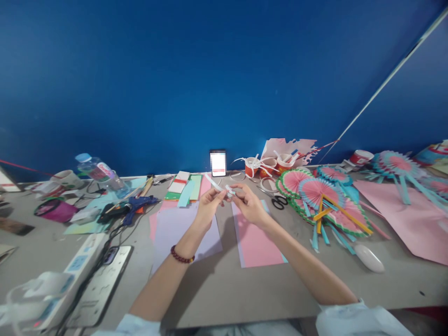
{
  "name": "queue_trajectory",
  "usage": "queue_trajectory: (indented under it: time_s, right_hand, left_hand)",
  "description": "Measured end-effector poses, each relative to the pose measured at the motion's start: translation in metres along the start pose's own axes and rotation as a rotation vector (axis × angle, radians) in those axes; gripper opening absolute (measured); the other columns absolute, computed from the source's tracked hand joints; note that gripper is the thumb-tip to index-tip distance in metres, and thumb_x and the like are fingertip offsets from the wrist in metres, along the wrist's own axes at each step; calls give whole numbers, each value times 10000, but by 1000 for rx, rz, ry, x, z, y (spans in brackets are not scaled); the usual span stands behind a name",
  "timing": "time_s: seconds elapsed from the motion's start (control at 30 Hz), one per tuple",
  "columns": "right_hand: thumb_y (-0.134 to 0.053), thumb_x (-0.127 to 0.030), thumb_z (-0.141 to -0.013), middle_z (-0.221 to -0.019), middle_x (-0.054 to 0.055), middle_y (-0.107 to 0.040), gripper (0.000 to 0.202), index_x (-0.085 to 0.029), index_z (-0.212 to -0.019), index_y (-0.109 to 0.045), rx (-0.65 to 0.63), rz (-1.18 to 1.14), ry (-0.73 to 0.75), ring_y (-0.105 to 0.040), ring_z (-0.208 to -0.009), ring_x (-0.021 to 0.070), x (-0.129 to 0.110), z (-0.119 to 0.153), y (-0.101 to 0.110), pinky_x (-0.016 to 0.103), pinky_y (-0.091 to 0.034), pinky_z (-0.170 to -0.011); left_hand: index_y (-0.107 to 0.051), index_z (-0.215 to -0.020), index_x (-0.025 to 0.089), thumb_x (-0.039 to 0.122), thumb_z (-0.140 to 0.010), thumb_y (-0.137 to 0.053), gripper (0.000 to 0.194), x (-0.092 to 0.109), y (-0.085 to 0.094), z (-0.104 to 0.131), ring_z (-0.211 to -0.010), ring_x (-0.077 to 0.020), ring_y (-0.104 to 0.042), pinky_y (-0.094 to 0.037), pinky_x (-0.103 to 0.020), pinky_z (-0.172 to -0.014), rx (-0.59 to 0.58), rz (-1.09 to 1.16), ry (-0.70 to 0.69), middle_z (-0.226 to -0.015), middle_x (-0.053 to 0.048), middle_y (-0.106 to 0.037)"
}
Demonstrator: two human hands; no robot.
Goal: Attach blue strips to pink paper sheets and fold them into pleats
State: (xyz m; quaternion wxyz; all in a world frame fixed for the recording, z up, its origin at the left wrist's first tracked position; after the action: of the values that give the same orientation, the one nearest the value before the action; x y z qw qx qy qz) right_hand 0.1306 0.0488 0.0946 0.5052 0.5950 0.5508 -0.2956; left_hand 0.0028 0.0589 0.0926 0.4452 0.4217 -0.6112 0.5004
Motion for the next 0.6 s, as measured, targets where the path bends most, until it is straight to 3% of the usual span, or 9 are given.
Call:
queue_trajectory:
  time_s: [0.1,0.2,0.3,0.43,0.6]
  right_hand:
    - [-485,-323,-878,-831,39,-691,283,-211,-1138,-496,76,86,44,-642,-735,166,-9,2,9,238,-460,-573]
    - [-462,-275,-878,-1028,79,-657,276,-226,-1145,-512,162,162,110,-632,-960,208,-18,4,18,246,-503,-599]
    - [-448,-215,-871,-1124,87,-616,314,-237,-1180,-503,229,218,231,-597,-1044,214,-24,6,24,322,-533,-761]
    - [-426,-145,-863,-1134,87,-604,375,-247,-1219,-481,285,313,394,-590,-1054,216,-30,9,24,421,-477,-922]
    - [-407,-133,-868,-1186,73,-594,415,-273,-1256,-446,298,415,460,-555,-1131,223,-38,12,23,487,-351,-1050]
  left_hand:
    - [-669,-774,173,344,-744,-687,174,5,-3,2,-718,-131,-591,-421,-217,-571,-59,-7,-36,-839,-50,-666]
    - [-674,-778,180,304,-721,-716,143,11,-10,4,-892,-171,-582,-453,-240,-659,-190,-43,-134,-1022,-81,-617]
    - [-685,-772,178,273,-705,-735,126,17,-14,6,-983,-204,-550,-460,-285,-763,-290,-84,-259,-1033,-94,-557]
    - [-694,-728,173,282,-728,-717,111,22,-14,5,-923,-196,-546,-449,-317,-802,-296,-114,-321,-938,-87,-544]
    - [-697,-698,185,352,-768,-670,183,31,-16,9,-911,-201,-555,-436,-336,-834,-293,-167,-328,-919,-89,-566]
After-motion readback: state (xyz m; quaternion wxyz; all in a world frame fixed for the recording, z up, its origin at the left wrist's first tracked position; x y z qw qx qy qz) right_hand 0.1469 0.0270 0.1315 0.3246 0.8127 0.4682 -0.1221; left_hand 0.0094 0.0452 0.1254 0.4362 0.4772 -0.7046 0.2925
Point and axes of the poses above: each hand's wrist, its own z-axis away from the middle knuckle, its own y-axis out of the back of the hand, x = y × z, the point moved 7 cm from there along -z, towards the middle knuckle
